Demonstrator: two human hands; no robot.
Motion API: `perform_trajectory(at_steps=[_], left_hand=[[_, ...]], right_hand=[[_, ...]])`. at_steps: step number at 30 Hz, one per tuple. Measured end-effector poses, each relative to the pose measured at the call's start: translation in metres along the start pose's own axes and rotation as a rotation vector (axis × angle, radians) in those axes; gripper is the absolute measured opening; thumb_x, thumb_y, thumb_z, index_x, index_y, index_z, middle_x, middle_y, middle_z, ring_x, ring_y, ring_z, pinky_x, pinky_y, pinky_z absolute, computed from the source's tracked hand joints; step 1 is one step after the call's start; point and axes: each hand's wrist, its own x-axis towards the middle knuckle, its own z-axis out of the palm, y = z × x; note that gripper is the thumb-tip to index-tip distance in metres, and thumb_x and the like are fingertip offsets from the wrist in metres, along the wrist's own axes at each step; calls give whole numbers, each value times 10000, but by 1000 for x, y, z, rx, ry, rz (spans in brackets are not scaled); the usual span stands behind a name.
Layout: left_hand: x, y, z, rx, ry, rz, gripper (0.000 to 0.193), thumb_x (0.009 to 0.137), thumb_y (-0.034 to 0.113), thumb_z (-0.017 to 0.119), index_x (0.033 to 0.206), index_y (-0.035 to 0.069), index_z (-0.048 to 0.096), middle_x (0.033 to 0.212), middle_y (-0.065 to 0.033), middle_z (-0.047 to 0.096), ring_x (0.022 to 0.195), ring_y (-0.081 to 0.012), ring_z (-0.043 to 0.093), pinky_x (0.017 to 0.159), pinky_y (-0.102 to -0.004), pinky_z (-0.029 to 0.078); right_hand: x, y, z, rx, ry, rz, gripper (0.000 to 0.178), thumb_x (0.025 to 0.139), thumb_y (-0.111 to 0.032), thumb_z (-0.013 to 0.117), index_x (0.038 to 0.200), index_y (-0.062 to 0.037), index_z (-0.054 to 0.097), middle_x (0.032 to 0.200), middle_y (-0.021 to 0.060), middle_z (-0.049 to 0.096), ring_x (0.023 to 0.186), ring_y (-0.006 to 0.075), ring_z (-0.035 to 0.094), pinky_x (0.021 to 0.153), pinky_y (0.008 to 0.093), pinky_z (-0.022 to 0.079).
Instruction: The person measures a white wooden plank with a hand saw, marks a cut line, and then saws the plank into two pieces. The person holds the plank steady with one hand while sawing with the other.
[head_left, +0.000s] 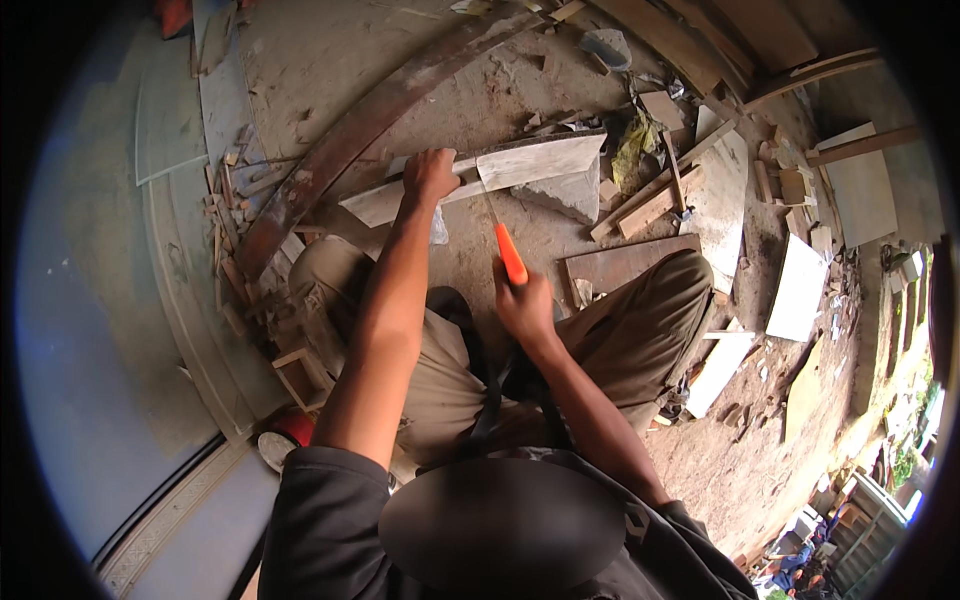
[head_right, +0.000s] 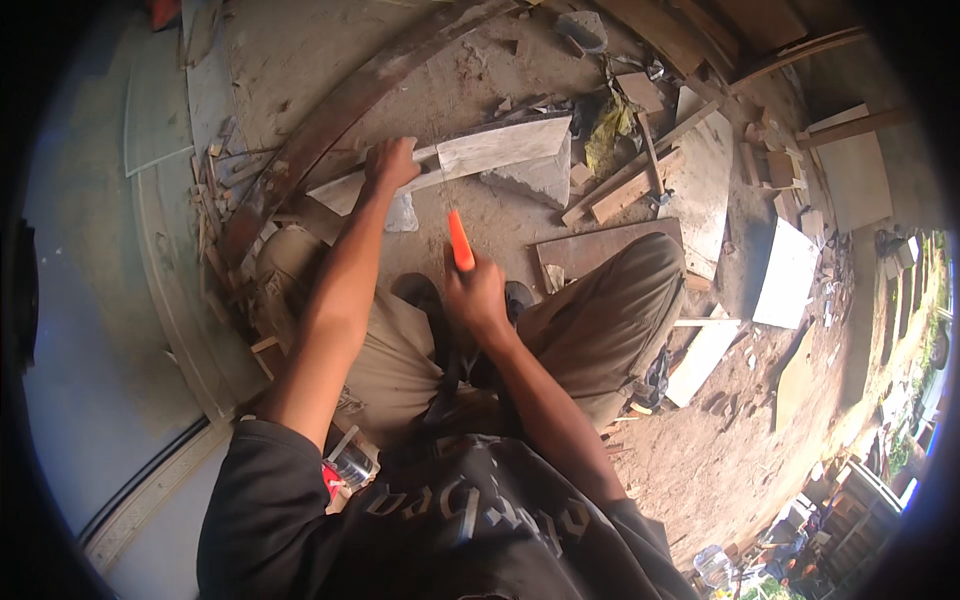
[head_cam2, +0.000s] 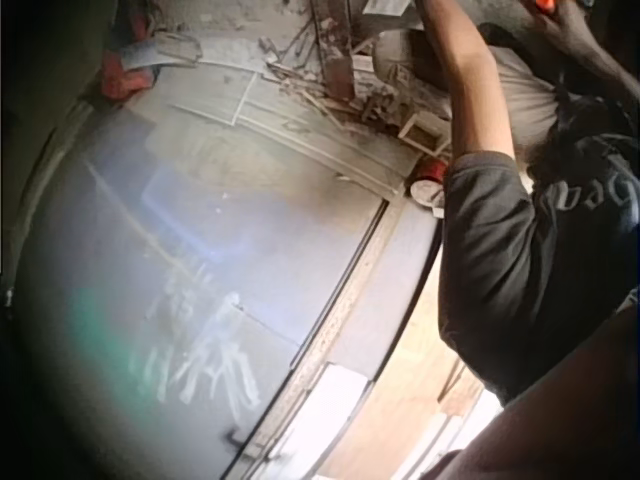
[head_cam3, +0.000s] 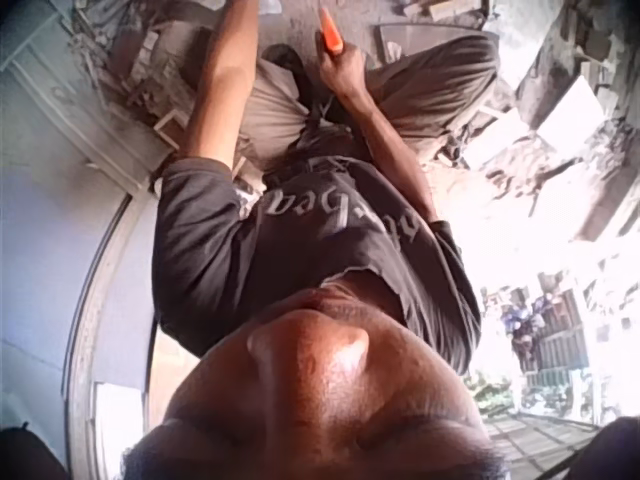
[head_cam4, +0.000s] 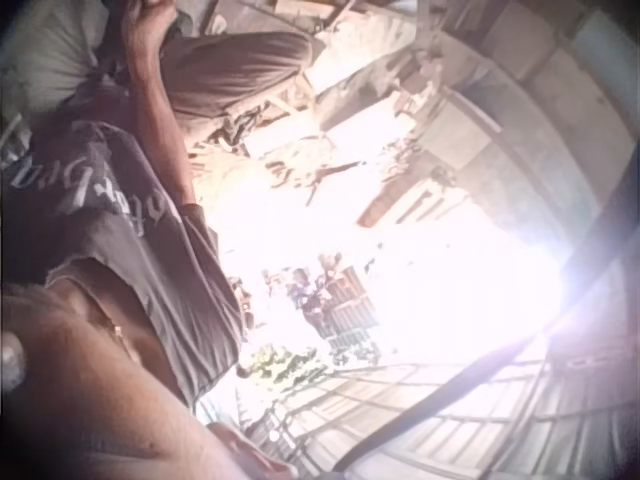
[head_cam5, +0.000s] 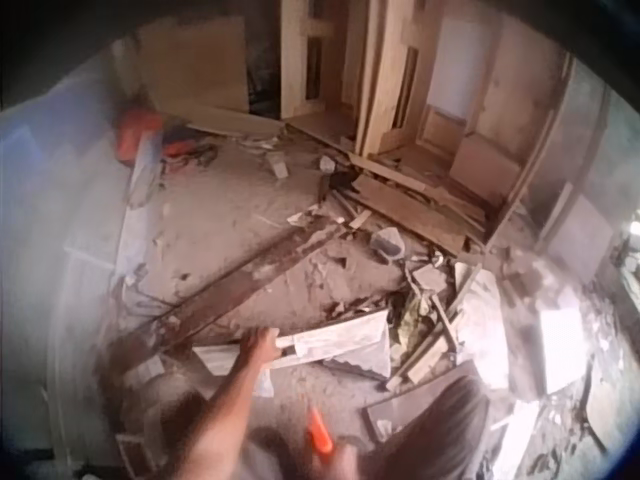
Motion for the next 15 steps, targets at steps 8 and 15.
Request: perform_trajectory(at_steps=[8, 15], left_hand=[[28, -7, -7, 9, -91, -31, 334, 693, 220, 768, 1000, 97, 717, 1078, -176, 704, 1034, -371, 664, 872, -455, 533], [13, -13, 2, 59, -197, 186, 286, 682, 195, 760, 954, 112, 733, 1003, -175, 717, 979, -357, 687, 846, -459, 550]], right_hand=[[35, 2, 3, 0, -10, 35, 379, 920, -284, 675, 753, 54, 629, 611, 272, 549, 627, 408, 663, 560, 423, 465], [52, 7, 29, 159, 37, -20, 352, 919, -247, 674, 753, 56, 604, 560, 168, 525, 586, 99, 502, 540, 401, 441]])
